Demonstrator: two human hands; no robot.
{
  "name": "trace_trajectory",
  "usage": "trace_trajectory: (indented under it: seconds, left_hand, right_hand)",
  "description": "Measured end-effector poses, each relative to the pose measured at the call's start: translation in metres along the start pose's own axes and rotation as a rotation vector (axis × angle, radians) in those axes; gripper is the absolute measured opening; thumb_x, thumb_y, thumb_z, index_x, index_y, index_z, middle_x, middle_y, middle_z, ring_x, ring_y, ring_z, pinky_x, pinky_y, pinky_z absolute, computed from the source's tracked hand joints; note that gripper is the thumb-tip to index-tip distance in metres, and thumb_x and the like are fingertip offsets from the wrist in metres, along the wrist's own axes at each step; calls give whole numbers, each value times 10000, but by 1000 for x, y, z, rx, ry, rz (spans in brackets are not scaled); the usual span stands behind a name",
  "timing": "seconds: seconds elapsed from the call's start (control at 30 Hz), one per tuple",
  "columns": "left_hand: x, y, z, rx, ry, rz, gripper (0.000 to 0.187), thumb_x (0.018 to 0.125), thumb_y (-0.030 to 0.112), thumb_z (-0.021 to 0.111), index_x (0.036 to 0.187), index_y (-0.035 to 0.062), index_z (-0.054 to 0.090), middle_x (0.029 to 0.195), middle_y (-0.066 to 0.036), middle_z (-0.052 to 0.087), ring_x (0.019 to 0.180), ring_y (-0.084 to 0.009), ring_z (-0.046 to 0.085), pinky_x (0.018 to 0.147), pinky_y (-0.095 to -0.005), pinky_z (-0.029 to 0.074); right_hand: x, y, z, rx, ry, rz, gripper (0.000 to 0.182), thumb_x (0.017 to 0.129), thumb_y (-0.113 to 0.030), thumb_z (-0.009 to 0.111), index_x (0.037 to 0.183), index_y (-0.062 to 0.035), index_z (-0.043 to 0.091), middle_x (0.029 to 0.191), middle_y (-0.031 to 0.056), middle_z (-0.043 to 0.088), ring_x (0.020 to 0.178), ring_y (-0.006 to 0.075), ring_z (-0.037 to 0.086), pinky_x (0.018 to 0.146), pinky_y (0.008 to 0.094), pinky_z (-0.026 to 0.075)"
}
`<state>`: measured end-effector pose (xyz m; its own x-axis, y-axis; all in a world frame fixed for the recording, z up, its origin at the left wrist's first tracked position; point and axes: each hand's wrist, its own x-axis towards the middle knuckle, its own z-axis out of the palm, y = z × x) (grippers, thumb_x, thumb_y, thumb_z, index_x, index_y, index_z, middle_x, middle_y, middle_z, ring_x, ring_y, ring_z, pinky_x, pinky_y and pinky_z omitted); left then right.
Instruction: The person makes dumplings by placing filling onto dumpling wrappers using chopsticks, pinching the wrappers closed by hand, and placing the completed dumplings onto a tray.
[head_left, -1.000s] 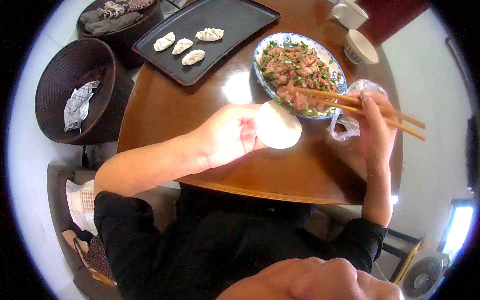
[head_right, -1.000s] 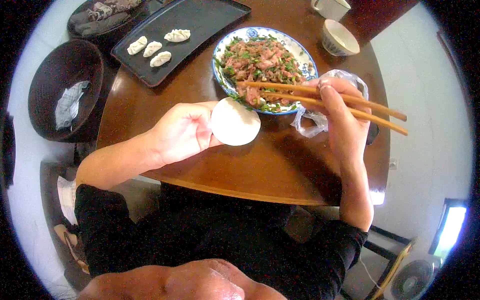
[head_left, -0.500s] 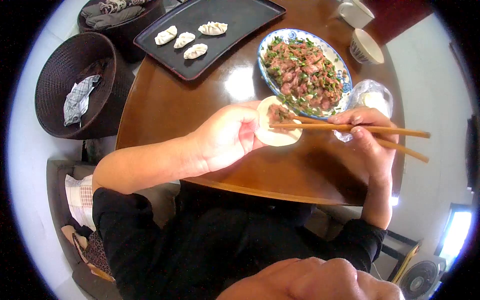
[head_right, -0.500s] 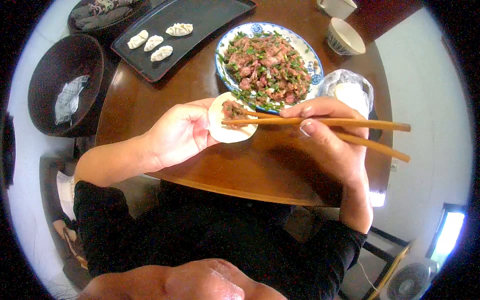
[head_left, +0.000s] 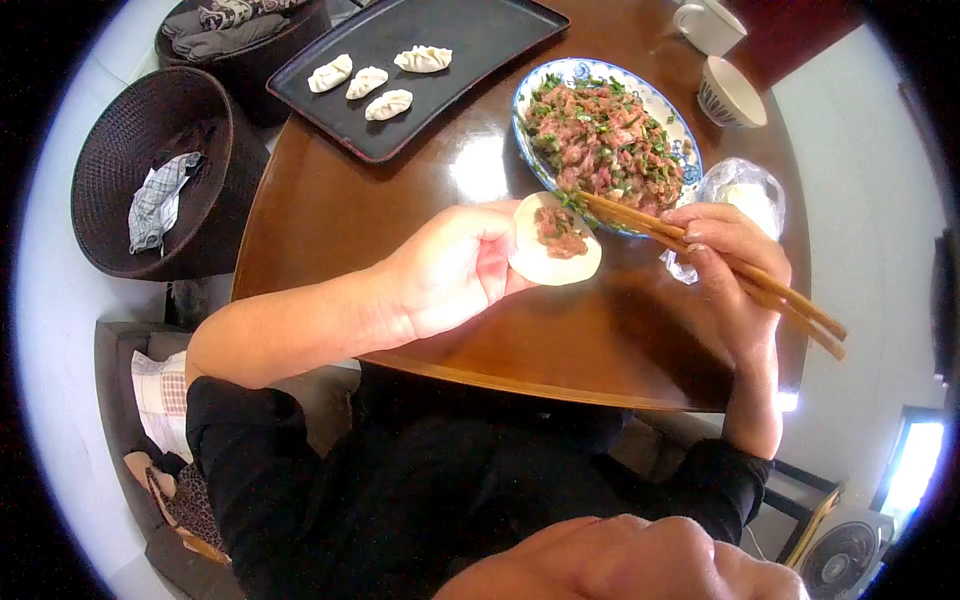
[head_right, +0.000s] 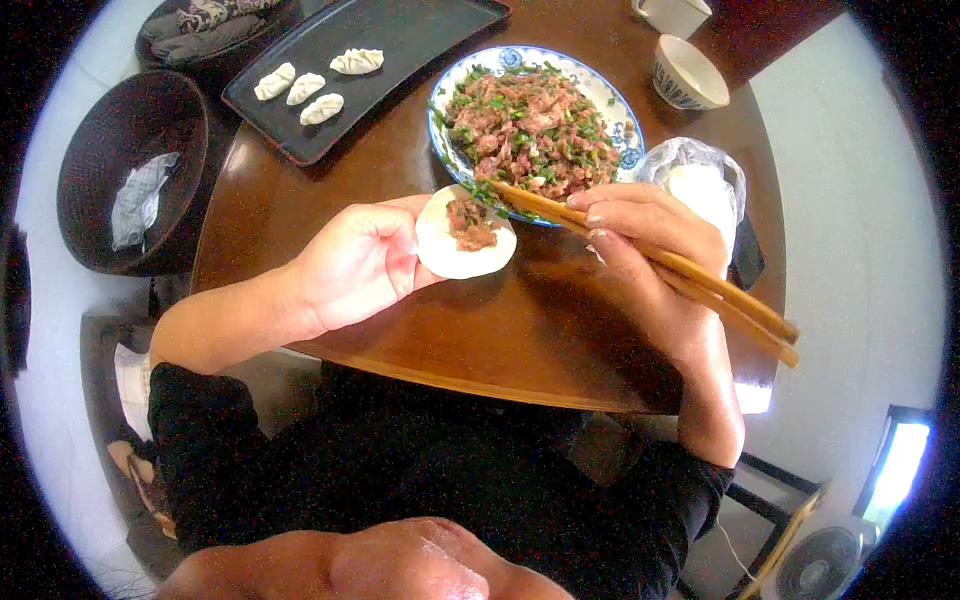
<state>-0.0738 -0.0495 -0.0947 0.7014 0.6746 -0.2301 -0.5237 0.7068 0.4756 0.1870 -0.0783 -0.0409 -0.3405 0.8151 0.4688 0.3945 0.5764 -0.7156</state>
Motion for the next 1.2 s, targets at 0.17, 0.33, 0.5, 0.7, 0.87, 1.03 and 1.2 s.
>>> trace_trajectory:
  seconds: [0.17,0.33,0.5,0.7,0.87,1.03,1.2]
  left_hand:
    - [1,-1,-6,6,-27,-17,371,905,61,414,1245,-70,482,1236,-168,584,1158,-252,568,1044,-380,420]
    - [0,-2,-3,24,-21,-10,363,910,57,407,1245,-61,483,1238,-165,582,1153,-250,570,1041,-382,423]
    - [-2,-3,-5,84,-40,-7,454,893,42,416,1329,-84,407,1295,-179,542,1196,-247,546,1060,-364,411]
    - [-5,-2,-1,105,-14,-19,489,873,31,402,1349,-81,382,1307,-186,534,1213,-250,534,1061,-363,405]
    - [-6,0,3,121,-7,-65,513,850,20,400,1352,-80,382,1314,-187,530,1227,-249,521,1066,-361,394]
    - [-5,0,3,141,-22,-73,516,845,28,409,1349,-79,388,1315,-181,532,1214,-239,534,1051,-350,410]
    - [-3,1,-1,150,-4,-78,519,844,42,422,1348,-80,391,1309,-180,539,1208,-239,539,1051,-352,409]
  right_hand:
    - [-2,-9,-7,113,-1,-5,145,801,42,631,940,9,657,962,199,679,928,279,659,816,360,518]
    - [-4,-16,-2,32,-131,27,128,801,-2,625,923,3,665,982,193,688,929,281,664,814,370,515]
    - [-10,-20,-7,190,35,43,129,815,-56,632,928,6,645,945,206,681,876,276,658,795,378,520]
    - [-11,-12,-16,203,256,36,155,853,-90,605,966,16,618,933,198,666,847,252,648,768,387,545]
    - [-8,-15,-20,191,331,198,141,872,-37,565,993,18,613,937,175,654,856,246,656,789,371,554]
    - [-3,-14,-11,177,169,274,131,871,-1,574,982,35,632,940,139,673,834,195,668,742,308,558]
    - [-4,-7,-4,129,204,353,117,882,-2,565,969,24,639,954,135,674,891,184,659,792,301,541]
